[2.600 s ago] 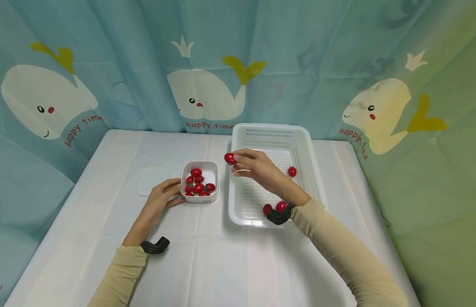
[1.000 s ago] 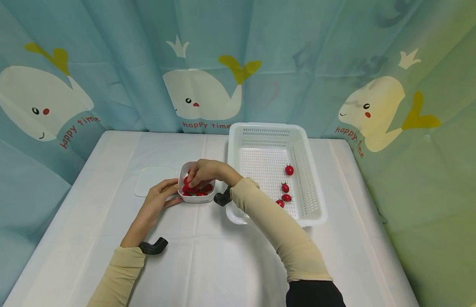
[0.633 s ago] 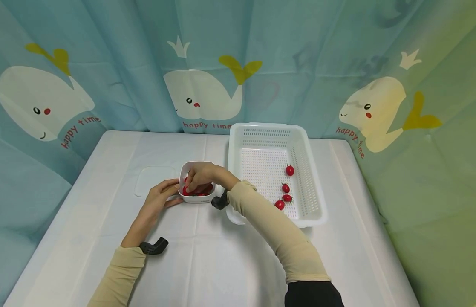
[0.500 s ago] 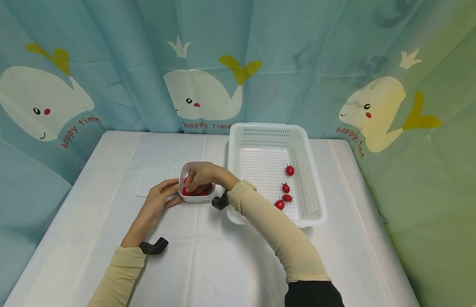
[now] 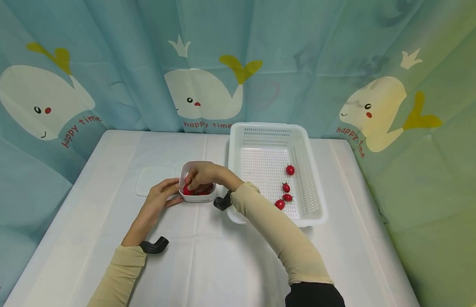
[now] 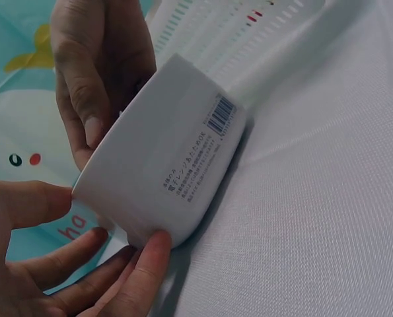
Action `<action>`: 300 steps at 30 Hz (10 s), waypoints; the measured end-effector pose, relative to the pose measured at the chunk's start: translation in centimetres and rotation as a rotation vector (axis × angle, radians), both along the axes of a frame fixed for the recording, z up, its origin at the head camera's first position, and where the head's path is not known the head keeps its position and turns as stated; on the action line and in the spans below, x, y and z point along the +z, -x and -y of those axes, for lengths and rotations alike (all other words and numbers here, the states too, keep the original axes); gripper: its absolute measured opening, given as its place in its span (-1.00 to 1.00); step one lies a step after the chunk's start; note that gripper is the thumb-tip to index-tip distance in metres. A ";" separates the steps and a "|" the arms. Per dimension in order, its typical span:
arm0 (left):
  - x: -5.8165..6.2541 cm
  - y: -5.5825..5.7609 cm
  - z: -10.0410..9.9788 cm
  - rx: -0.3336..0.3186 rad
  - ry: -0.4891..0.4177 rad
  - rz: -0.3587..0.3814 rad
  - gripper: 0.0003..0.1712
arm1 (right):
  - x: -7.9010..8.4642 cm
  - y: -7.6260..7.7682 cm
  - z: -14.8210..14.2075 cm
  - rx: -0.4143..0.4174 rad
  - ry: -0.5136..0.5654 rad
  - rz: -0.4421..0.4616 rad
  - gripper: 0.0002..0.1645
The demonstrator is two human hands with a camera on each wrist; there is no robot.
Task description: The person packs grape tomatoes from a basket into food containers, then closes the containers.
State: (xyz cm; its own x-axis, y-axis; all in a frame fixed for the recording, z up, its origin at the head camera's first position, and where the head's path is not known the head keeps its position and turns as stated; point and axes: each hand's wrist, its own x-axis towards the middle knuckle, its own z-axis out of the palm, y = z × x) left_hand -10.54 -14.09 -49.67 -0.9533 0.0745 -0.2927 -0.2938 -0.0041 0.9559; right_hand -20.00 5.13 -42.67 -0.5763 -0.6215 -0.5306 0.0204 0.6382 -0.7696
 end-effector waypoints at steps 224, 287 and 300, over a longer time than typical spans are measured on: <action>0.8 0.0 -0.4 -0.027 0.065 -0.015 -0.45 | -0.3 1.8 0.8 0.077 -0.039 -0.204 -0.83; 0.5 -0.1 -0.6 0.000 0.077 -0.018 -0.47 | 4.2 -0.8 -16.9 -0.289 0.026 -0.311 -0.63; 0.4 -0.3 -0.5 -0.010 0.089 -0.029 -0.46 | 3.5 -0.3 -21.4 -0.462 -0.195 -0.353 -0.37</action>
State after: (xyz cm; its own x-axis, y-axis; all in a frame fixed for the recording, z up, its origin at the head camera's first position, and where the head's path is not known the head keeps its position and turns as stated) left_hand -10.21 -13.56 -49.30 -0.9608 0.0593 -0.2708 -0.2655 0.0842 0.9604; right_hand -19.69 26.50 -39.13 -0.9246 -0.1765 -0.3376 0.0937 0.7537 -0.6505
